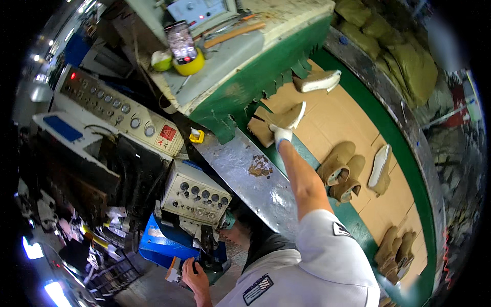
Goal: The person places a shoe upper onto a lasting machine, presses buttons to operate the machinery, and places the shaped shoe onto a conveyor belt.
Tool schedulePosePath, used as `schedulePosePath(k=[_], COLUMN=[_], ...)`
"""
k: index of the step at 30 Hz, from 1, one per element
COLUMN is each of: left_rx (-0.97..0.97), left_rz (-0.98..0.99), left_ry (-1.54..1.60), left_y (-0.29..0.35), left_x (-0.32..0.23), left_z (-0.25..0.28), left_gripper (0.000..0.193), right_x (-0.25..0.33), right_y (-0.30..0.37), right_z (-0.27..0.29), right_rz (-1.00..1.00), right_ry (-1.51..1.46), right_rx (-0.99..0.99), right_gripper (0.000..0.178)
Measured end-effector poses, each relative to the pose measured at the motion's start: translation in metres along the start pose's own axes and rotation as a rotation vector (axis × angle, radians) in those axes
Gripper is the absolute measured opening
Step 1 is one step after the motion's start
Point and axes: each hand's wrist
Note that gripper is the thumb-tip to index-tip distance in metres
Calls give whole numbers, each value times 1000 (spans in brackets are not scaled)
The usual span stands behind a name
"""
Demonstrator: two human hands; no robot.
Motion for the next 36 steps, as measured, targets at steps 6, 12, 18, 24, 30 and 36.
schedulePosePath(k=[6,12,18,24,30,36], left_rx=[50,361,285,56,-128,-324], left_rz=[98,359,546,707,718,608], left_ry=[362,1306,1511,1591,1697,1752], left_y=[-34,-126,-145,-128,-140,-158], left_x=[-6,-15,62,145,186,204], left_z=[18,40,83,84,96,94], left_gripper=[17,49,30,35,54,63], right_x=[71,136,92,67,51,50], right_y=[153,386,477,531,570,607], right_z=[48,-29,-110,-168,-226,-269], right_rz=[-267,-682,-757,-553,-402,-346], right_ry=[-372,-451,-126,-79,-68,-176], right_rx=[875,839,1137,1342,1405,1351], right_gripper=[83,65,46,59,56,51])
Point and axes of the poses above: each hand's wrist, its own y-axis away from the middle knuckle, its own z-axis out of the back of the hand, x = y × z, and after that the axes turned 11 degrees about z, right-handed
